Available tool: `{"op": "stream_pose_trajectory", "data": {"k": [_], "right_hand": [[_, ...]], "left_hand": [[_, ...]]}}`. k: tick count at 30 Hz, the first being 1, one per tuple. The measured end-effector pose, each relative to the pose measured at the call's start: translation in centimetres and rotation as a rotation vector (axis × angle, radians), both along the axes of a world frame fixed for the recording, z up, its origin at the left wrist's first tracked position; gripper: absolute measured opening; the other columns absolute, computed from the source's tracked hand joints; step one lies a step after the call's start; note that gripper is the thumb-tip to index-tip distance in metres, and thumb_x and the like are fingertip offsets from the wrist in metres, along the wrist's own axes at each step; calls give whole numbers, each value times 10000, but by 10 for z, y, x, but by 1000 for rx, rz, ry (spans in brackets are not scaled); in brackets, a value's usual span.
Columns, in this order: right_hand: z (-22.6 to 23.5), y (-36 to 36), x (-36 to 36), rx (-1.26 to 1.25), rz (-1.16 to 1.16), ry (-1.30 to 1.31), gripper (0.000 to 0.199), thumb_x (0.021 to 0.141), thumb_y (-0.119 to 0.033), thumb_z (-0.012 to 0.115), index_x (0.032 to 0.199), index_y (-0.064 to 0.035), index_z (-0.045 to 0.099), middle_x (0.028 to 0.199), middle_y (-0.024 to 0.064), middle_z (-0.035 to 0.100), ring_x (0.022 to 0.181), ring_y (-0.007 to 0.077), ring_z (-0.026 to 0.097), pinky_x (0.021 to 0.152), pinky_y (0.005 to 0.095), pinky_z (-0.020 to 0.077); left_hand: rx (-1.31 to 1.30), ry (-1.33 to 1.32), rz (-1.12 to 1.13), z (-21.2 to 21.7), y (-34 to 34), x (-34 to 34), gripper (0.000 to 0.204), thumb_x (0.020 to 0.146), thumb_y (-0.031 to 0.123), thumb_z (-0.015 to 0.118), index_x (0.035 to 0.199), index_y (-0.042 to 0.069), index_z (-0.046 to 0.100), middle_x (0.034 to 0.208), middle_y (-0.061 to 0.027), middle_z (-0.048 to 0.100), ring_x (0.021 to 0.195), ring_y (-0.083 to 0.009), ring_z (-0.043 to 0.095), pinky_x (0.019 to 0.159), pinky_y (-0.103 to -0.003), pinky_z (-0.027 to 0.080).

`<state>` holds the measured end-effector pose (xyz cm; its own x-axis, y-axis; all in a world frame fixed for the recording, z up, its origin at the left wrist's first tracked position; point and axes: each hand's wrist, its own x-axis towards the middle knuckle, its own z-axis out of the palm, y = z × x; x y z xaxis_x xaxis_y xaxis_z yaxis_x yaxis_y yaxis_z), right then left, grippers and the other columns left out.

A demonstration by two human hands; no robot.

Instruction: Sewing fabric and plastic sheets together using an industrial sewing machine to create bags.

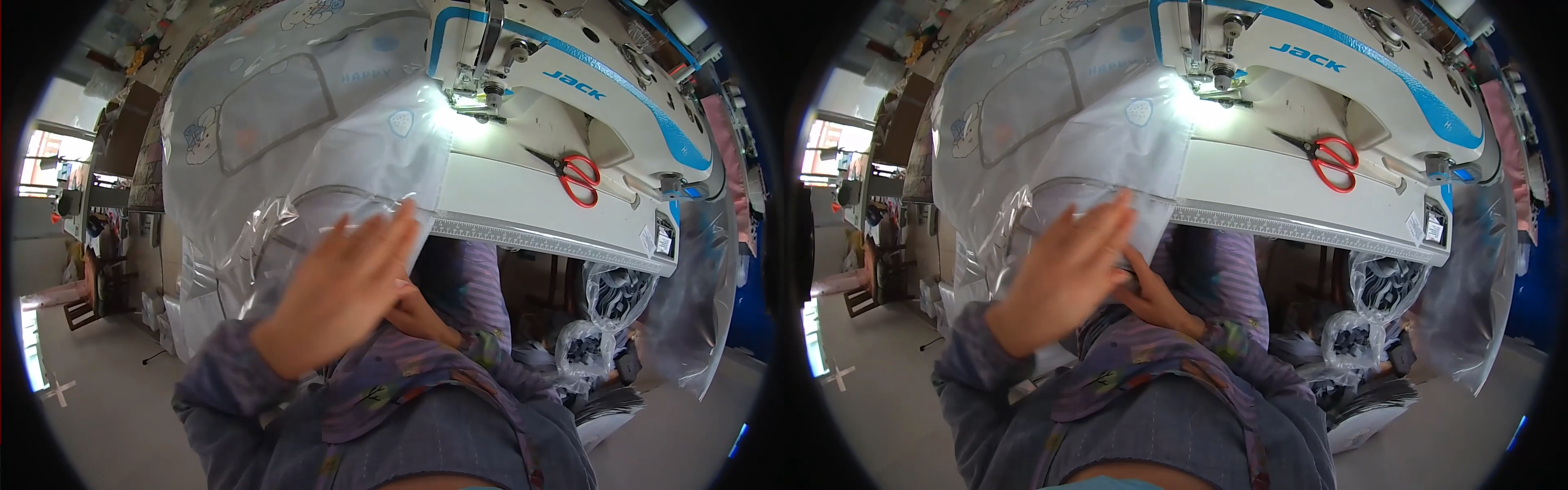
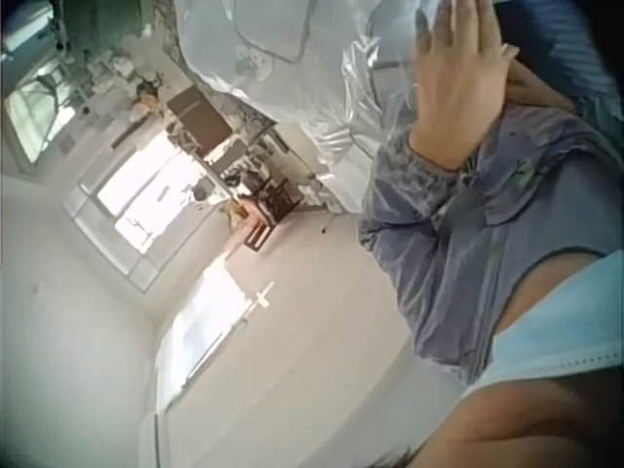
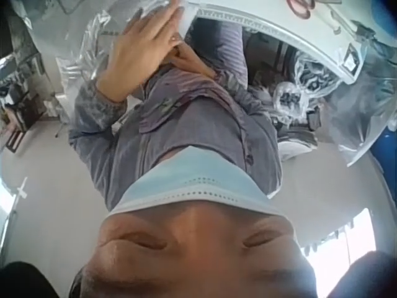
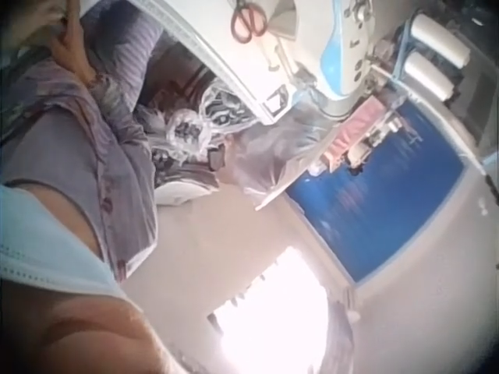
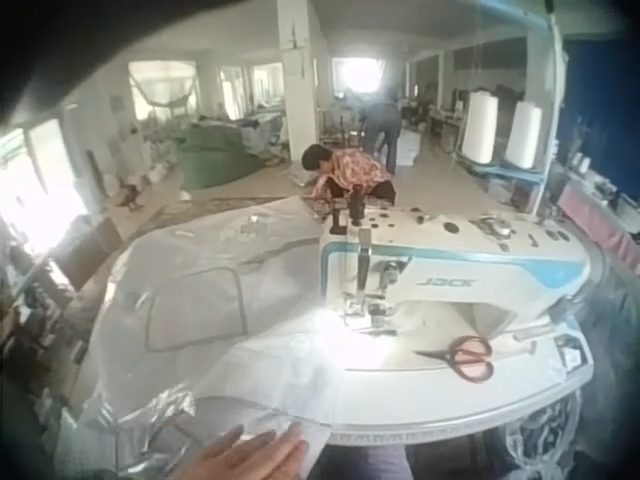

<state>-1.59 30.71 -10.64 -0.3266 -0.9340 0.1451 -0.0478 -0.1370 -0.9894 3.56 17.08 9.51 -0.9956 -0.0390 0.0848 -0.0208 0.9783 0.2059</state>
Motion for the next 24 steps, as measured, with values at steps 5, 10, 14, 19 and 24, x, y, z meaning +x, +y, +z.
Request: {"op": "stream_pose_trajectory", "data": {"k": [5, 10, 14, 19, 24], "right_hand": [[15, 11, 9, -186, -267, -407, 715, 915, -20, 651, 1544, -24, 312, 1361, 150, 576, 1304, 263, 540, 1073, 355, 432], [50, 52, -11, 445, -69, -458, 784, 885, 25, 650, 1572, -19, 275, 1418, 93, 509, 1258, 151, 513, 1019, 287, 435], [63, 52, -19, 395, -122, -512, 732, 901, 32, 639, 1553, -13, 311, 1429, 80, 502, 1284, 154, 501, 1063, 290, 411], [61, 42, -28, 198, -213, -516, 800, 873, 34, 647, 1578, -27, 273, 1423, 99, 513, 1223, 149, 530, 987, 268, 451], [57, 38, -21, 111, -157, -696, 797, 910, 36, 647, 1585, -31, 229, 1541, 123, 381, 1418, 204, 372, 1149, 335, 322]], "left_hand": [[-134, -171, 0, -40, 37, -11, 556, 939, 259, 623, 1423, 10, 507, 1447, -192, 513, 1265, -356, 538, 1103, -571, 372], [60, -109, 49, -58, 34, 8, 571, 923, 228, 649, 1435, 26, 499, 1462, -149, 513, 1266, -409, 525, 1105, -602, 359], [63, -113, 125, -61, 46, 3, 547, 932, 228, 638, 1427, 33, 511, 1475, -126, 510, 1275, -419, 512, 1100, -607, 360], [38, -49, 172, -63, 45, -16, 488, 957, 255, 610, 1388, 34, 549, 1445, -132, 539, 1271, -405, 514, 1093, -609, 362], [4, -45, 201, -72, 39, -37, 471, 958, 261, 615, 1368, 35, 562, 1411, -125, 562, 1250, -392, 529, 1082, -605, 372]]}}
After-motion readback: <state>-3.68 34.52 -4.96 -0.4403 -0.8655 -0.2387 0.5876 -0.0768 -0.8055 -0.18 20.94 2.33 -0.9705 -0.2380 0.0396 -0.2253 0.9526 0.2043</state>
